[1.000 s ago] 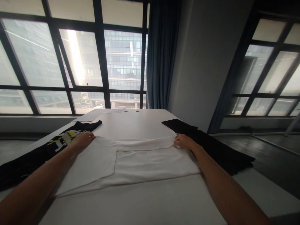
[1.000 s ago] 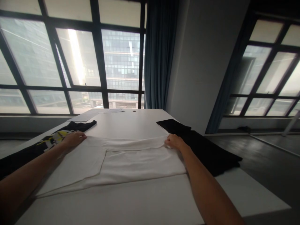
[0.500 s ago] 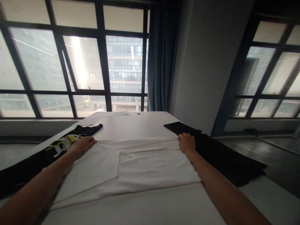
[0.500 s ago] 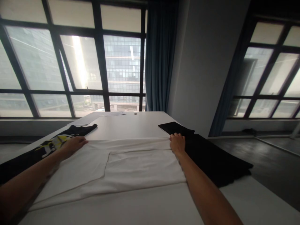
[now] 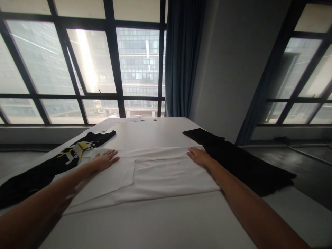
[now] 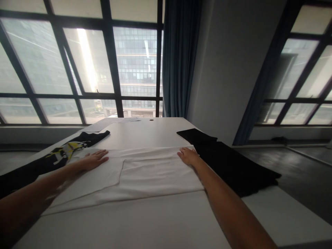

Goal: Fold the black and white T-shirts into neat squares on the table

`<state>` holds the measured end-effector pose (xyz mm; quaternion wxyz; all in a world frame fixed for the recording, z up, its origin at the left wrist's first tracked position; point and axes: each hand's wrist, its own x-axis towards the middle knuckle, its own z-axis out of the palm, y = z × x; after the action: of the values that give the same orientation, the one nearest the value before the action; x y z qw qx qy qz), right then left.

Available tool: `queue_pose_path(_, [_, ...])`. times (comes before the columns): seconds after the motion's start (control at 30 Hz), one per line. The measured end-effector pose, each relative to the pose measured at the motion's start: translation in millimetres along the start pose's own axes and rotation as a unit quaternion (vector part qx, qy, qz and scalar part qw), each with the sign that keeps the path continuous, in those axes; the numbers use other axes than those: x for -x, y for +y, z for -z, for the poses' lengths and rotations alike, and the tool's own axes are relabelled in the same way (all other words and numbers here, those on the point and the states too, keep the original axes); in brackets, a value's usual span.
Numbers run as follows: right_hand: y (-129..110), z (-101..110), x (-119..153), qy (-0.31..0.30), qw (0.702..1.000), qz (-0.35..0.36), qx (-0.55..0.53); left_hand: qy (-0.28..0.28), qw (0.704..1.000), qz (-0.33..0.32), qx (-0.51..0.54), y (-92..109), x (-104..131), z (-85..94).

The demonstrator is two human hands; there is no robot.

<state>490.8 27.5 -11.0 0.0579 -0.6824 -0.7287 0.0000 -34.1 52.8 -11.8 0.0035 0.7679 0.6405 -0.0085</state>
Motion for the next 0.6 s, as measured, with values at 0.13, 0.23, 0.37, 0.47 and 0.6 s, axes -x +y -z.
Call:
queue_pose_path(0.13, [7,-6,-5,-0.027,0.999,-0.005,-0.038,-0.056,0.998,-0.004,0.016,0,-3,1.6])
queue_pose_path(0.23, [8,-4,-6,-0.028,0.998,0.005,-0.047,-0.048,0.999,-0.013,0.023,-2,-17,2.9])
queue_pose_path(0.37, [-3,8,-1,0.039,0.999,0.02,-0.013,-0.018,0.999,-0.031,0.024,-10,-38,-0.8])
queue_pose_path(0.47, [-14,16,10,0.032,0.997,0.068,-0.035,-0.013,0.999,-0.036,0.016,-12,-48,-2.4])
queue_pose_path(0.6, [-16,20,24,-0.028,0.99,0.116,-0.077,0.021,0.999,-0.022,-0.033,-10,-42,0.3])
